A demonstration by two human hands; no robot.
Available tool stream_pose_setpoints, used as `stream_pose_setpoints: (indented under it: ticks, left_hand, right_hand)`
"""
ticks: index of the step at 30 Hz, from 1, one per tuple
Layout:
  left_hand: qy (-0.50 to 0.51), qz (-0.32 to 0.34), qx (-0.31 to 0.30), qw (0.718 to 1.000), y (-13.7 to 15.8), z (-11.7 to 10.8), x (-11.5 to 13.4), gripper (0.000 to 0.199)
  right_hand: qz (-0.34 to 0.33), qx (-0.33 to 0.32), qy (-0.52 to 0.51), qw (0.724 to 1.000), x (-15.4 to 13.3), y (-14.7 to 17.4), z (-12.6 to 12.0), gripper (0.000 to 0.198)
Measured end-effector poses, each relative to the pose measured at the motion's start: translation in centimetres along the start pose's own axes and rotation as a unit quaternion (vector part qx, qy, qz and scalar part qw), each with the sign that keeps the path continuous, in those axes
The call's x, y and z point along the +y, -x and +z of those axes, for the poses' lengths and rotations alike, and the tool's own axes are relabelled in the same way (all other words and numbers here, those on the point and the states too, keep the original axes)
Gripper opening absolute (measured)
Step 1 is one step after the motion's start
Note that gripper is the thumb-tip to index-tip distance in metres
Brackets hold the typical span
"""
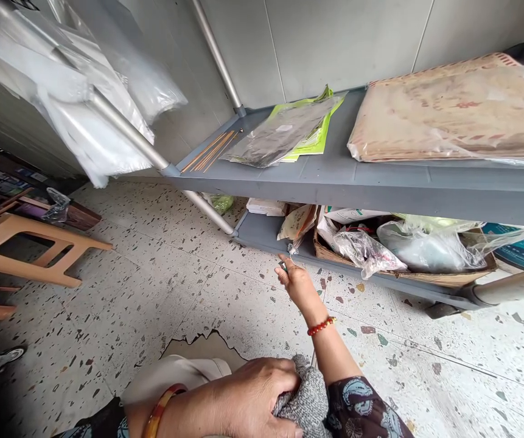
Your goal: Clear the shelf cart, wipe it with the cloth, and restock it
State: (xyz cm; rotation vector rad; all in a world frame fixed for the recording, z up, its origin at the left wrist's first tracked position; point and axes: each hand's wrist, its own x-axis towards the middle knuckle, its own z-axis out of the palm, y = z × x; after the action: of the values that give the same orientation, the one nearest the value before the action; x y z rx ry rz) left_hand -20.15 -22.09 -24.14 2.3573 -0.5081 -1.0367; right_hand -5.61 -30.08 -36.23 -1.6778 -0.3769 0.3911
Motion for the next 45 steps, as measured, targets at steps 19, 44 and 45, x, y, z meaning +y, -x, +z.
stream_pose_setpoints:
  ticks: [19, 44, 45]
  left_hand:
    - [-0.023, 0.039, 0.017, 0.999, 0.0, -0.2, -0.2, 0.03]
    - [-0.021, 0.042, 0.039, 0.998, 0.1, 0.3, 0.0, 0.03]
    - [-0.02, 0.042, 0.039, 0.998, 0.1, 0.2, 0.1, 0.03]
  right_hand:
    - [-0.112, 0.066, -0.042, 0.991, -1.6, -0.2, -0.2, 0.028]
    - [-0.097, 0.28, -0.03, 0.955, -5.4, 1.8, -1.2, 0.048]
    - [-0.096, 0.283, -0.025, 0.954, -5.4, 1.8, -1.2, 0.048]
